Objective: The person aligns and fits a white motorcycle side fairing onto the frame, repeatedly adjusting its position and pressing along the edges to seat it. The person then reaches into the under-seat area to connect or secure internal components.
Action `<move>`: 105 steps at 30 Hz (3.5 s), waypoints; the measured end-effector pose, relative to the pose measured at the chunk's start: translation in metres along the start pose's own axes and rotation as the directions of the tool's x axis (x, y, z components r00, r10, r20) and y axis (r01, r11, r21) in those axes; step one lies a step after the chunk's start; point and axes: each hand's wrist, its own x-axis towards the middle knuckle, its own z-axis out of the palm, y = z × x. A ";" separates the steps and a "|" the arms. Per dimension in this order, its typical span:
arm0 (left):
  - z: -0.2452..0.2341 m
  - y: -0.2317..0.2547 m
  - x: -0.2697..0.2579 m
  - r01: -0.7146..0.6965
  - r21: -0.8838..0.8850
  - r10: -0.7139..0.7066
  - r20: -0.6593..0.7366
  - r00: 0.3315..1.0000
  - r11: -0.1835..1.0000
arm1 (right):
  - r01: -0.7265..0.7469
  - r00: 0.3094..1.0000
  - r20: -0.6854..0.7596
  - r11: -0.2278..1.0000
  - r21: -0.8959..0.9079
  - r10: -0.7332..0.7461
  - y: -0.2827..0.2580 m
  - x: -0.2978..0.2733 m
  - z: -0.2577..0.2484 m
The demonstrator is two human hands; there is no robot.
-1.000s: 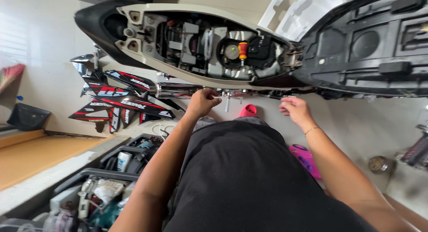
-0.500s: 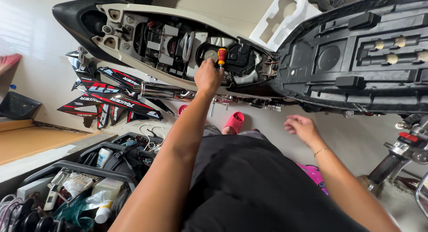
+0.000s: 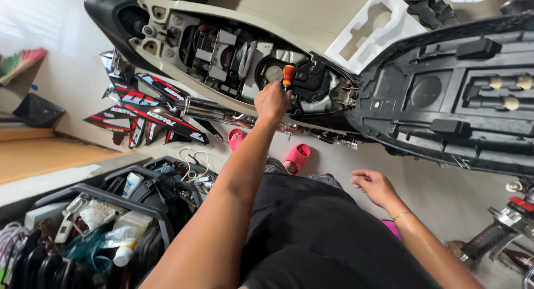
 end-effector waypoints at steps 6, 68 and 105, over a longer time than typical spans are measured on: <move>-0.033 -0.018 -0.048 0.107 -0.136 -0.119 -0.085 0.989 0.985 | 0.226 0.970 0.120 0.965 -0.132 -0.210 -0.097 0.017 0.032; -0.109 -0.146 -0.158 0.530 -0.455 -0.564 0.072 0.823 0.716 | 0.699 0.714 0.461 0.585 -0.411 -0.528 -0.315 0.053 0.157; -0.261 -0.348 0.041 0.317 -0.506 -0.322 0.080 0.943 0.802 | 0.656 0.522 0.047 0.365 -0.661 -0.852 -0.557 0.160 0.336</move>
